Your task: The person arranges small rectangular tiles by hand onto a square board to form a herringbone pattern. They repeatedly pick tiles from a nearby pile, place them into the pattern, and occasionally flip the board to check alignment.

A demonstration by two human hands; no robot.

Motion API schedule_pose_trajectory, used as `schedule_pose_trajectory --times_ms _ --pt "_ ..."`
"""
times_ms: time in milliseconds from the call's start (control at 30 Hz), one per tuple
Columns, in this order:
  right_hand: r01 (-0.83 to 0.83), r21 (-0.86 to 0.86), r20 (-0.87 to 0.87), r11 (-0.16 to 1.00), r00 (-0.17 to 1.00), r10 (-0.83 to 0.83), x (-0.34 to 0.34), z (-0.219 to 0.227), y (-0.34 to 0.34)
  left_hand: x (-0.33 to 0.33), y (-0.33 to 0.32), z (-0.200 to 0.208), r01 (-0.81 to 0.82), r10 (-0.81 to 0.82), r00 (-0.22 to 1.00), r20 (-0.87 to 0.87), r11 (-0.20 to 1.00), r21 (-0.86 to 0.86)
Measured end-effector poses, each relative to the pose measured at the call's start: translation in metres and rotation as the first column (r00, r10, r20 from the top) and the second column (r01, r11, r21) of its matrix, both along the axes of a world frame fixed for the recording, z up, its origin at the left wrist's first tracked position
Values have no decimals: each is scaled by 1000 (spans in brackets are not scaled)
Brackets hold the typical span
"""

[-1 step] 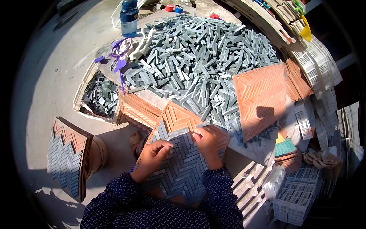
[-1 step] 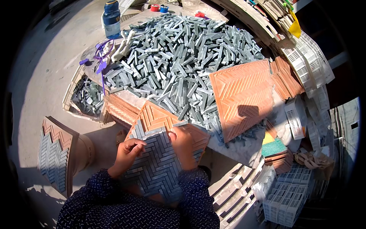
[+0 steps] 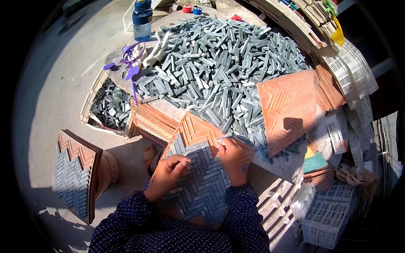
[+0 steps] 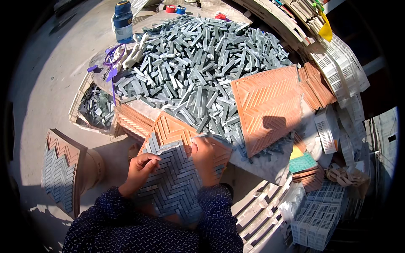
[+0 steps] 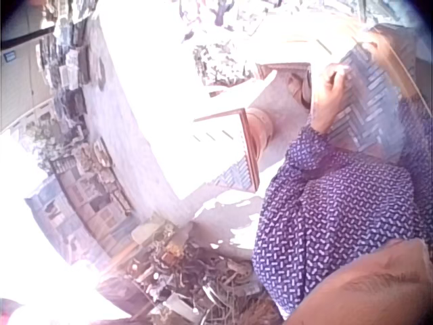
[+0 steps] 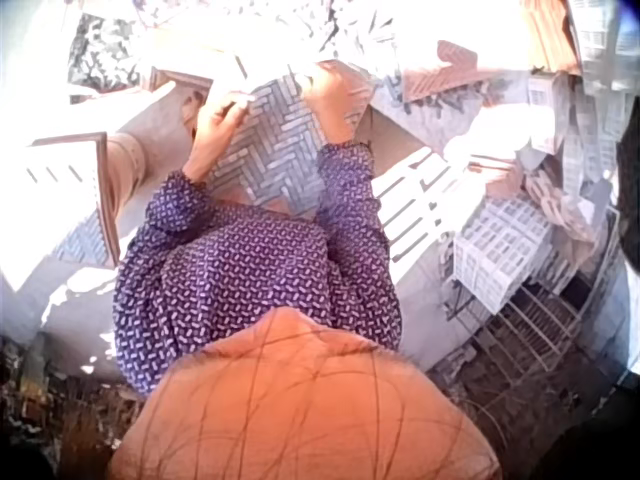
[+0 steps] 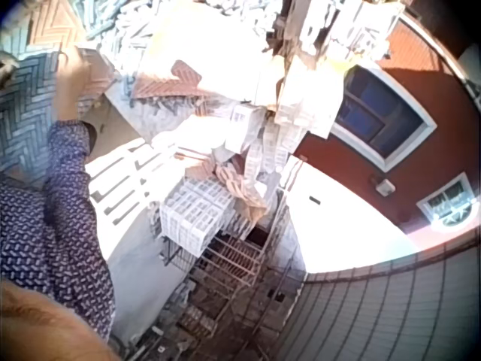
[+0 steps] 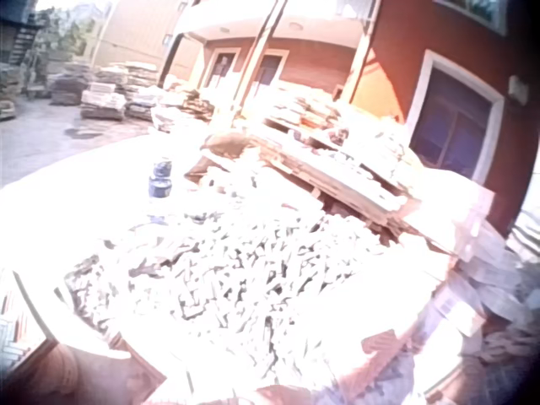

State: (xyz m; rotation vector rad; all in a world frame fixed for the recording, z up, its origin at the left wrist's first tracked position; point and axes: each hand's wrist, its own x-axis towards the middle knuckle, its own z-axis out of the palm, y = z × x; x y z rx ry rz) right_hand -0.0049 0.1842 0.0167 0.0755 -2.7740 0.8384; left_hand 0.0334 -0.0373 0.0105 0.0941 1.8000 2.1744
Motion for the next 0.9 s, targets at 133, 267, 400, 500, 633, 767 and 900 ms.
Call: schedule_pose_trajectory --times_ms 133,267,400,500,633,767,900 --pt "-2 14 -45 1000 999 3 -16 -11 27 -1 3 0 35 -59 989 -135 983 -178" --pt "-149 -30 -124 988 982 144 -24 -15 34 4 11 5 57 -152 943 -297 950 -306" --pt "4 -542 156 841 983 96 -12 -7 26 7 15 0 48 -174 916 -361 942 -332" --pt "120 -927 231 355 929 288 -2 -9 27 7 15 1 64 -169 937 -306 944 -325" --pt "140 -988 156 72 925 346 5 2 19 6 16 2 68 -168 930 -328 953 -296" --pt "189 -981 162 -32 908 385 10 3 7 5 15 3 41 -118 947 -299 967 -251" --pt "170 -984 176 55 873 454 23 -1 -8 1 28 3 3 7 996 -88 994 109"
